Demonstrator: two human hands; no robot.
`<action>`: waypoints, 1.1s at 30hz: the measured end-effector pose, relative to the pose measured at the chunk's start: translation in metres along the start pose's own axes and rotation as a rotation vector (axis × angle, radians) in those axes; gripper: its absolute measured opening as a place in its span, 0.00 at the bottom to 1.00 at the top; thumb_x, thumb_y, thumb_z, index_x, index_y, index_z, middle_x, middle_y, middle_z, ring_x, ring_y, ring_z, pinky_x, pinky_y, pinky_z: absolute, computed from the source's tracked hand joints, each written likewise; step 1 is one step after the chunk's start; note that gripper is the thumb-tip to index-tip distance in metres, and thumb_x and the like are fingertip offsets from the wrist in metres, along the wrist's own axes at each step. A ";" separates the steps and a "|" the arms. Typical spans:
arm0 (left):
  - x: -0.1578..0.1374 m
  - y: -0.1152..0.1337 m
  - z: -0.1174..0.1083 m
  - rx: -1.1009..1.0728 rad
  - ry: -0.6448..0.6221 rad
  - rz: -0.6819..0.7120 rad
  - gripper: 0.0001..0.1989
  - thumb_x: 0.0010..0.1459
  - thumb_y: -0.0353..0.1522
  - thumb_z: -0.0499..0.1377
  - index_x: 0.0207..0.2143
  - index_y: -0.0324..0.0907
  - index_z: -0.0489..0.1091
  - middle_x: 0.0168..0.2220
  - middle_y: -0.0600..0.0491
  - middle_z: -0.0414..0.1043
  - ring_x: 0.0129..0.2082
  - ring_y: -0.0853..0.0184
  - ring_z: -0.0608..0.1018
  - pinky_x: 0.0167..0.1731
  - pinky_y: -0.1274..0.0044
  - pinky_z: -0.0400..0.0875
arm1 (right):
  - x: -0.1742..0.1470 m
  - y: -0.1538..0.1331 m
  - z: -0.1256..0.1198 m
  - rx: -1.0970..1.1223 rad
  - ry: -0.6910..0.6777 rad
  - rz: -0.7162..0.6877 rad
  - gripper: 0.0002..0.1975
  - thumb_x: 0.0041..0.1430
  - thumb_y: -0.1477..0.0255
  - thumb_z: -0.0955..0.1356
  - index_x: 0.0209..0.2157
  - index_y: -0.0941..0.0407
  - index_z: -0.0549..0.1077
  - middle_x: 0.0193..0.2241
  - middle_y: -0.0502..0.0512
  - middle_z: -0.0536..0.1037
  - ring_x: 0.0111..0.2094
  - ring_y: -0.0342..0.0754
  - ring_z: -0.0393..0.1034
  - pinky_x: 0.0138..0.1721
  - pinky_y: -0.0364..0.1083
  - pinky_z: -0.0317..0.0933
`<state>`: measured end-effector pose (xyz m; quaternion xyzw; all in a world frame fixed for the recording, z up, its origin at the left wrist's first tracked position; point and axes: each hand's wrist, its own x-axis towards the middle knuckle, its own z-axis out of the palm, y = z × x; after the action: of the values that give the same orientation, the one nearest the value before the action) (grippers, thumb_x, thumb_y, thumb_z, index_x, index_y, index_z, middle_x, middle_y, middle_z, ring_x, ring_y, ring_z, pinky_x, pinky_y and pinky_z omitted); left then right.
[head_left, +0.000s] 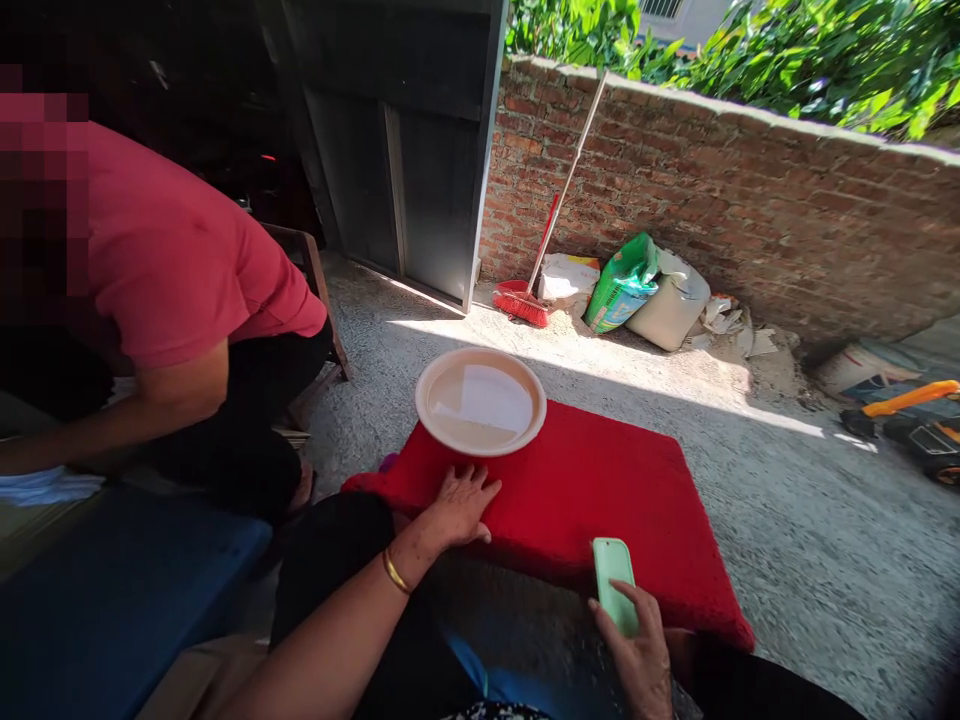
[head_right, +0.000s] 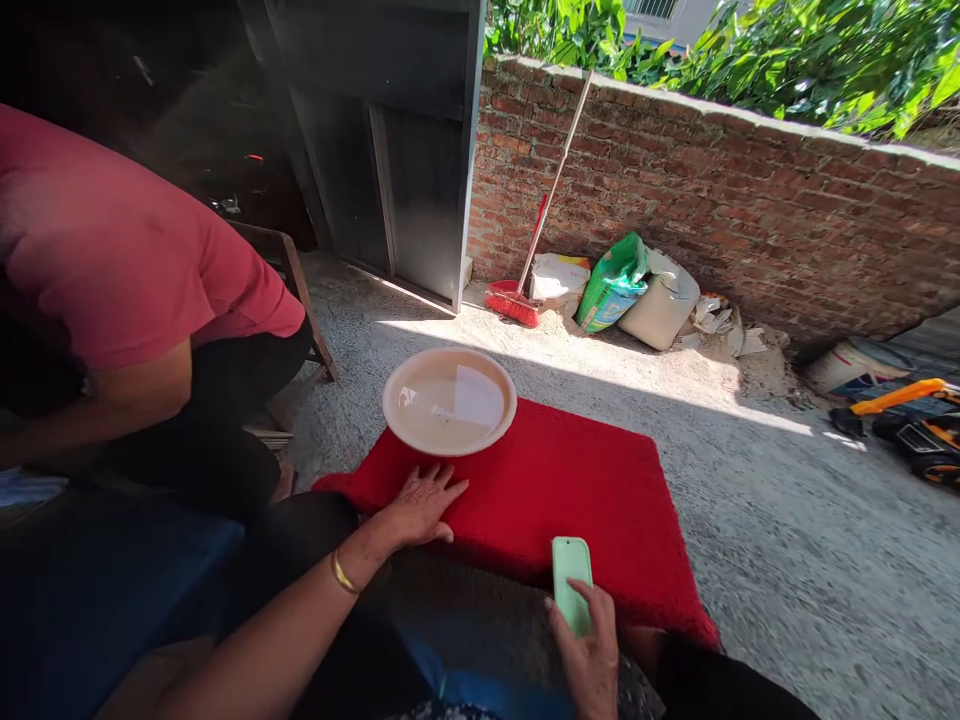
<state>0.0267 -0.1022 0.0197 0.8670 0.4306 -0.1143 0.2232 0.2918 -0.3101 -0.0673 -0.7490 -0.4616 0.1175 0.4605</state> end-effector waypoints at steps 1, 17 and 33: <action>0.000 0.000 -0.001 0.001 0.000 0.001 0.47 0.53 0.43 0.68 0.70 0.47 0.53 0.71 0.38 0.48 0.71 0.44 0.50 0.66 0.48 0.45 | 0.004 0.006 -0.003 -0.024 0.097 0.047 0.28 0.51 0.45 0.72 0.41 0.53 0.75 0.40 0.56 0.73 0.43 0.57 0.70 0.48 0.56 0.66; 0.004 -0.004 0.008 0.030 0.023 0.010 0.47 0.53 0.44 0.68 0.70 0.47 0.52 0.72 0.37 0.47 0.71 0.44 0.50 0.66 0.47 0.44 | 0.011 0.026 -0.030 -0.090 0.259 0.264 0.37 0.40 0.37 0.72 0.39 0.54 0.75 0.39 0.57 0.72 0.42 0.61 0.69 0.47 0.59 0.64; 0.000 0.000 0.001 0.040 -0.020 -0.014 0.47 0.53 0.43 0.68 0.71 0.46 0.51 0.72 0.37 0.45 0.71 0.44 0.49 0.66 0.47 0.44 | 0.020 0.031 -0.047 -0.129 0.364 0.326 0.40 0.37 0.35 0.71 0.39 0.55 0.75 0.39 0.57 0.71 0.42 0.61 0.68 0.46 0.59 0.62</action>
<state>0.0268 -0.1023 0.0192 0.8671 0.4321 -0.1330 0.2093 0.3491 -0.3261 -0.0617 -0.8504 -0.2505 0.0237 0.4621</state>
